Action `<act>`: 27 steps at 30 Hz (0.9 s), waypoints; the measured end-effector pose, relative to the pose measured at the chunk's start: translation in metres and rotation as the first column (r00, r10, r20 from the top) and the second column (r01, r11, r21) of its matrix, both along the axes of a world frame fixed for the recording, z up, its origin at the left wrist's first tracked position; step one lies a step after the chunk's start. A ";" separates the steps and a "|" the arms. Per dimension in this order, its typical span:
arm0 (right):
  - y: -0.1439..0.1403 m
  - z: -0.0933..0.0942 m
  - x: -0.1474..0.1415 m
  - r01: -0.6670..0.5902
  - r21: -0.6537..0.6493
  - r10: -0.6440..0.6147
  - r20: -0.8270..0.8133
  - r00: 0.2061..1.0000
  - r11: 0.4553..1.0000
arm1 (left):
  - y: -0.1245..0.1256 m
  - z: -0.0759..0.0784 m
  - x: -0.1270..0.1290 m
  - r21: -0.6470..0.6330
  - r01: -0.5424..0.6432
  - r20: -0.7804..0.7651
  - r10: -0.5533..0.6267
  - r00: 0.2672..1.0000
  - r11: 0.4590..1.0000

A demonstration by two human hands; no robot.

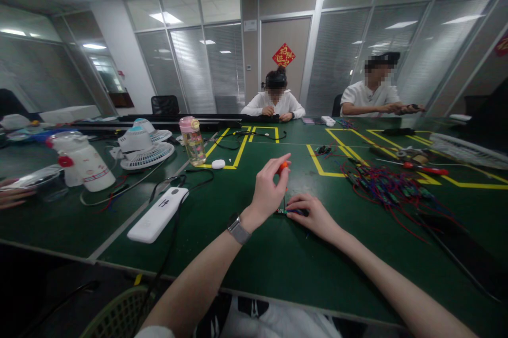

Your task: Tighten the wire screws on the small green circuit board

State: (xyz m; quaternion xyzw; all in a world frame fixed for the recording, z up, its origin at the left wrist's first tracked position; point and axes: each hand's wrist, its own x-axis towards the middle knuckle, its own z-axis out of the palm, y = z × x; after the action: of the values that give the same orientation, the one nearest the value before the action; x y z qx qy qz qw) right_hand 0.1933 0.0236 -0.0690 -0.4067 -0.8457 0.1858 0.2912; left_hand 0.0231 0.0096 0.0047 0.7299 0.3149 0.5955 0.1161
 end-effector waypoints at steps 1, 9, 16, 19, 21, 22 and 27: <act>0.000 0.000 0.000 0.002 0.006 -0.002 0.000 1.000 1.000 | 0.000 0.000 0.000 0.013 -0.037 -0.003 0.037 0.999 0.999; -0.001 0.001 -0.001 0.003 0.012 -0.003 -0.007 1.000 1.000 | -0.004 0.003 0.001 0.059 -0.009 -0.024 0.010 1.000 0.998; -0.001 0.001 0.000 0.002 0.019 -0.002 0.004 1.000 1.000 | -0.003 0.002 0.000 0.080 -0.172 -0.001 0.173 0.985 0.982; 0.000 0.000 0.000 -0.002 0.017 0.002 0.000 1.000 1.000 | -0.002 0.001 0.000 0.042 -0.059 -0.001 0.059 0.998 0.997; -0.001 0.000 0.000 -0.004 0.014 0.004 -0.006 1.000 1.000 | -0.003 0.001 0.002 0.046 -0.025 0.015 0.024 1.000 0.999; -0.001 0.001 0.000 -0.004 0.012 0.004 -0.009 1.000 1.000 | -0.003 0.000 0.002 0.063 -0.042 0.028 0.040 0.999 0.997; -0.003 0.003 -0.001 0.008 -0.002 -0.008 -0.020 1.000 1.000 | -0.005 -0.002 0.005 0.089 -0.105 0.047 0.101 0.994 0.990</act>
State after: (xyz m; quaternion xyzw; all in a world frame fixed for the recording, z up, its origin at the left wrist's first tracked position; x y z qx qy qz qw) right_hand 0.1928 0.0206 -0.0663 -0.4086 -0.8408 0.1897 0.3002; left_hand 0.0282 0.0050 0.0028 0.7046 0.3219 0.6297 0.0582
